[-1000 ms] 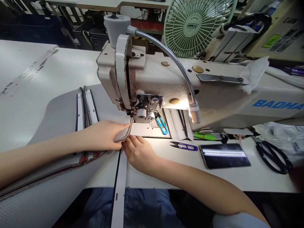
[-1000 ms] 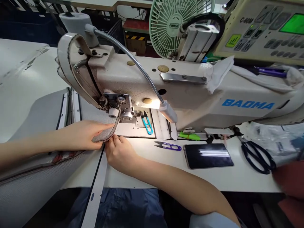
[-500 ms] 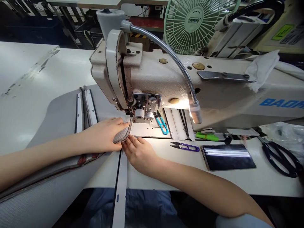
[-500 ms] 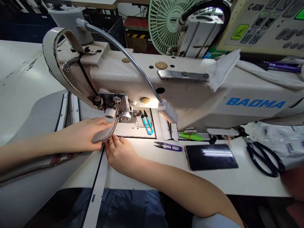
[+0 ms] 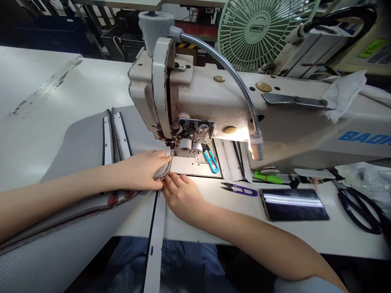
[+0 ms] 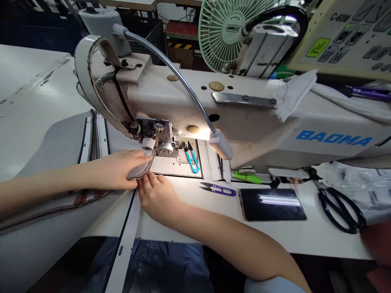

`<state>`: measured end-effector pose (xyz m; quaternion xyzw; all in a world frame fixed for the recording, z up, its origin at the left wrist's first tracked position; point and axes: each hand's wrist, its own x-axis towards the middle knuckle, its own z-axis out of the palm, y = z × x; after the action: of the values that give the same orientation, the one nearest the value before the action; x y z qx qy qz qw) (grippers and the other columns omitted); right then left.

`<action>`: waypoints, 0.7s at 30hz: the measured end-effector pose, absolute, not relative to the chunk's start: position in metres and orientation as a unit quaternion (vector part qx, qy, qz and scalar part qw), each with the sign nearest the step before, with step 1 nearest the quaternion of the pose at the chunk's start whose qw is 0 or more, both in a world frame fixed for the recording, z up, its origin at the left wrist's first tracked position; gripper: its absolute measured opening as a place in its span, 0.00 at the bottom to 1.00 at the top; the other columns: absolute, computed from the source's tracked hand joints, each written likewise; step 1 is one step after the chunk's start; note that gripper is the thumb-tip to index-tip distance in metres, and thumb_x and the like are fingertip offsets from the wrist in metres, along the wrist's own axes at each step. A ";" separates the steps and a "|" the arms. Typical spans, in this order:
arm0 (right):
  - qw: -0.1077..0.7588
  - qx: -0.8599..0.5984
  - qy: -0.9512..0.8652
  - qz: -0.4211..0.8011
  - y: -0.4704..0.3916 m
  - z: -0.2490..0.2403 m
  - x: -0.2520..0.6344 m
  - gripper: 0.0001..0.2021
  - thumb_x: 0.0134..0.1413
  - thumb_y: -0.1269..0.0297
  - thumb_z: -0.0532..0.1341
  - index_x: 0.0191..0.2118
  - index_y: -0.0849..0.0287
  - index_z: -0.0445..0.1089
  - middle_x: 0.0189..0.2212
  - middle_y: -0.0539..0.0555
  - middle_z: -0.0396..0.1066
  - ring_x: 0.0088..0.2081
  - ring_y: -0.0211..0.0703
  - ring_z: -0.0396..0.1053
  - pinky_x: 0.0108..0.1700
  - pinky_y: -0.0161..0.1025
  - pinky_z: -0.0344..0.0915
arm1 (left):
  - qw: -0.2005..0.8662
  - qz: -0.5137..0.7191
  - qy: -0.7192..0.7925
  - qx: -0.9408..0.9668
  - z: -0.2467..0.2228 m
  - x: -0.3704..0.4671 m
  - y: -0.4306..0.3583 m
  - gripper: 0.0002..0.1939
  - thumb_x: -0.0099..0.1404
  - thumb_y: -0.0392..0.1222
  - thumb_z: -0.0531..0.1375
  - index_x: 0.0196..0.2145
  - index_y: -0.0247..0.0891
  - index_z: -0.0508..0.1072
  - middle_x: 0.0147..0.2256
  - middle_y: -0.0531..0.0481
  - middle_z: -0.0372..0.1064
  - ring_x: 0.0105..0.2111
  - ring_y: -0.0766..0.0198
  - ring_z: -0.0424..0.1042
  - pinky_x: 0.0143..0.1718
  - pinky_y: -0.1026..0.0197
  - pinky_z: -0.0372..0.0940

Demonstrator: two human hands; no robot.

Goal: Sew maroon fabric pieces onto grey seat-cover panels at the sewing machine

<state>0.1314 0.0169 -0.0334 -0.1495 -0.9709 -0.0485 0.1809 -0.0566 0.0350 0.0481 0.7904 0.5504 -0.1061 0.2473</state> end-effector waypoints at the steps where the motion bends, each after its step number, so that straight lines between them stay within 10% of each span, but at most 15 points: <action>1: 0.179 -0.150 -0.971 -0.047 0.017 -0.033 0.132 0.18 0.66 0.76 0.48 0.53 0.77 0.70 0.48 0.71 0.74 0.52 0.58 0.71 0.41 0.48 0.69 | 0.248 -0.109 0.551 0.789 0.048 -0.056 0.035 0.34 0.56 0.45 0.57 0.60 0.34 0.64 0.51 0.40 0.66 0.51 0.48 0.68 0.53 0.52 0.63; 21: 0.123 -0.181 -0.974 -0.065 0.031 -0.028 0.130 0.17 0.65 0.76 0.50 0.51 0.76 0.72 0.52 0.71 0.72 0.55 0.58 0.70 0.42 0.46 0.69 | 0.229 -0.085 0.555 0.795 0.049 -0.054 0.053 0.15 0.56 0.45 0.57 0.41 0.37 0.69 0.40 0.43 0.69 0.38 0.54 0.69 0.37 0.56 0.63</action>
<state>0.1297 0.0306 -0.0277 -0.1805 -0.9736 -0.0654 0.1232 -0.0537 0.0531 0.0490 0.7953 0.5550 -0.0853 0.2286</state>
